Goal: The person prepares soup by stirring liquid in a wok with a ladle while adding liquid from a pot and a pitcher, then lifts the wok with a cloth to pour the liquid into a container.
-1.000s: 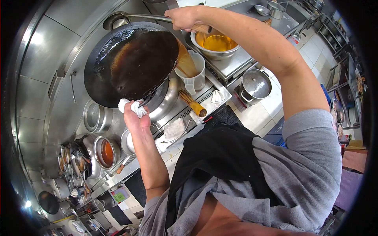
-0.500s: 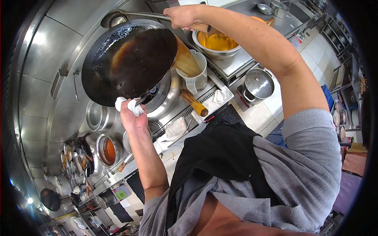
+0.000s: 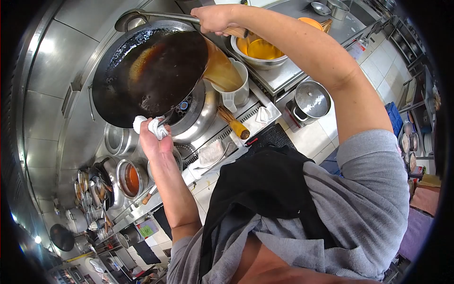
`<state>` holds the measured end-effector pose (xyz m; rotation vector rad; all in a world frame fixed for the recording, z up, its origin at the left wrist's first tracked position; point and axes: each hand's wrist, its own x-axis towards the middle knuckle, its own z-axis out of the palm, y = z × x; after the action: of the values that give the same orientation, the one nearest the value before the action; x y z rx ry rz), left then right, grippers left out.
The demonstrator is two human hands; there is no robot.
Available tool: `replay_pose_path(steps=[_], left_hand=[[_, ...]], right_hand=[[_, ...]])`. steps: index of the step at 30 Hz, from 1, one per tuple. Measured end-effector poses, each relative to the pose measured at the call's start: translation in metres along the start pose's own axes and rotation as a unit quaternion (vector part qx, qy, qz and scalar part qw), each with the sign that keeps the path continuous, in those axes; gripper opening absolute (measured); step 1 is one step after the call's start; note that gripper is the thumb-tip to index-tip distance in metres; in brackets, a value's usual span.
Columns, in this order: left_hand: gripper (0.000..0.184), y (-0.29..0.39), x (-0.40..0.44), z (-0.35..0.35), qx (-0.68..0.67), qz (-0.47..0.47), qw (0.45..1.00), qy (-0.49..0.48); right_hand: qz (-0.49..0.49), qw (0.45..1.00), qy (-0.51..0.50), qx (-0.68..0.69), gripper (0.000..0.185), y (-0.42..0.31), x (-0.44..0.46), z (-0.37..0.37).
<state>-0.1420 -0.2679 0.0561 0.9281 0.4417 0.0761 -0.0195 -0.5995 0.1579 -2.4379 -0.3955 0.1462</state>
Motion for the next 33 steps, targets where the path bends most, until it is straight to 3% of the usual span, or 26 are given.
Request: replay_pose_path(steps=[12,14,20,24,26,33], left_hand=[[0.013,0.012,-0.007,0.015,-0.009,0.019,1.0,0.016],[0.013,0.014,-0.008,0.018,0.004,0.037,0.999,0.022],[0.012,0.023,-0.011,0.024,-0.004,0.042,0.999,0.015],[0.01,0.027,-0.014,0.03,0.005,0.048,0.999,0.021],[0.01,0.03,-0.012,0.031,0.01,0.052,0.999,0.013],[0.008,0.04,-0.017,0.04,0.013,0.06,0.998,0.009]], right_hand=[[-0.027,1.0,0.014,0.002,0.046,0.001,0.015,-0.005],[-0.06,0.996,0.036,0.058,0.026,0.003,0.016,-0.007],[-0.098,0.992,0.074,0.039,0.026,0.003,0.017,-0.009],[-0.106,0.993,0.049,0.005,0.025,0.007,0.026,-0.012],[-0.134,0.983,0.106,0.062,0.023,0.007,0.023,-0.008],[-0.081,0.994,0.051,0.062,0.019,-0.012,0.012,-0.029]])
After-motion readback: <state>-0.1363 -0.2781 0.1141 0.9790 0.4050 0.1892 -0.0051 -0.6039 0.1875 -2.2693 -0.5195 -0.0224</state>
